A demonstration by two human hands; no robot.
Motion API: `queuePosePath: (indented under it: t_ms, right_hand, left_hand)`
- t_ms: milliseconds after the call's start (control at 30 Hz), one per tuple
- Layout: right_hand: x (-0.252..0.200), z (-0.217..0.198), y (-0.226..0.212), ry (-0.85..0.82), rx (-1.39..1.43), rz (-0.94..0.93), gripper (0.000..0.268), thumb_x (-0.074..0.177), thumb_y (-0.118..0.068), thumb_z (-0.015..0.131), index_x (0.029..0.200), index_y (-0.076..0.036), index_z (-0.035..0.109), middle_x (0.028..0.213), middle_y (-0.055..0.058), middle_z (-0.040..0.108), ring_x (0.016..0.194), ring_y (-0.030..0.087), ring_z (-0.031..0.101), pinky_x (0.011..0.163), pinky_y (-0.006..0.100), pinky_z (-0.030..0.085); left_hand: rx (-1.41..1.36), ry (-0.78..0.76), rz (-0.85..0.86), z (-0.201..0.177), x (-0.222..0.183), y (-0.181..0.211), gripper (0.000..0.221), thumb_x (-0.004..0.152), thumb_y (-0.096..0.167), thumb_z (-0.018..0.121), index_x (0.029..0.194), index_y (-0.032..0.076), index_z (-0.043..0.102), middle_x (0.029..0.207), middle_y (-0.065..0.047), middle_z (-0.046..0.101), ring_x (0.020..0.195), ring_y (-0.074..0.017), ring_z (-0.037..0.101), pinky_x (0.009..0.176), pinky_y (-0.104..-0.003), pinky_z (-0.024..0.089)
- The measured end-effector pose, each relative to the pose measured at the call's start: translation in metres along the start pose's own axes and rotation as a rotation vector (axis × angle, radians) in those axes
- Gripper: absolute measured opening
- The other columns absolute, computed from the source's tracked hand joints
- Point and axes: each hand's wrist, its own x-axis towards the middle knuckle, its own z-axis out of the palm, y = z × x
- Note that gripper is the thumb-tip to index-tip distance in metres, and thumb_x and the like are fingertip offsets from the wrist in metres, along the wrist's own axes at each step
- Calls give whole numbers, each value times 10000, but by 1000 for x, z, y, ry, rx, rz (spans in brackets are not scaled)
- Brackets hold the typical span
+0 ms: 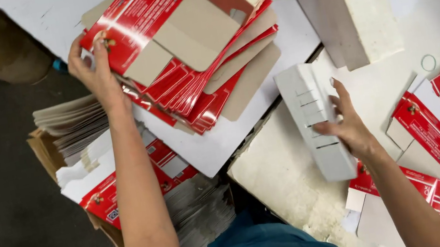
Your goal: The person fans out a stack of red cardboard sheets, wipes them with a cloth, and then folds them into boxes one by one.
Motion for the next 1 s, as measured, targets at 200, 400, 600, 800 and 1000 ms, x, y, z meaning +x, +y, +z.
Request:
queuePosePath:
  t_ms: [200, 400, 600, 800, 1000]
  right_hand:
    - [-4, 35, -87, -211, 144, -77, 1377, 465, -387, 720, 1686, -186, 116, 1648, 257, 343, 1522, 418, 342, 1186, 538, 211]
    - [71, 119, -188, -222, -138, -595, 1345, 568, -445, 825, 1670, -111, 129, 1707, 266, 251, 1593, 397, 266, 1293, 521, 236]
    - [128, 206, -224, 145, -724, -799, 1343, 597, -637, 881, 1653, -202, 177, 1540, 320, 356, 1366, 489, 409, 1024, 653, 360]
    - [133, 216, -221, 169, -835, -772, 1352, 582, -686, 859, 1615, -227, 118, 1526, 446, 207, 1363, 622, 272, 941, 709, 311]
    - [106, 190, -193, 172, -475, -942, 1199, 769, -607, 865, 1648, -202, 158, 1655, 339, 183, 1520, 549, 163, 1171, 697, 194]
  left_hand:
    - [-46, -96, -49, -4, 3, 11, 477, 1012, 446, 661, 1395, 167, 612, 1461, -103, 342, 1340, -269, 401, 1175, -449, 400]
    - [-93, -161, -121, -4, 8, 8, 537, 974, 429, 686, 1448, 187, 615, 1430, -91, 375, 1196, -239, 501, 1151, -441, 481]
    - [-116, -117, -139, -20, -14, 37, 605, 1011, 362, 561, 1578, 220, 407, 1517, -112, 290, 1405, -210, 395, 1140, -381, 377]
    - [-213, 155, 198, -53, -134, 162, 174, 1089, 151, 496, 1196, 60, 598, 1095, -67, 586, 954, -128, 541, 859, -270, 470]
    - [-297, -174, 274, -67, -325, 286, 61, 1039, 41, 565, 979, 29, 567, 911, -52, 525, 763, -162, 495, 675, -288, 449]
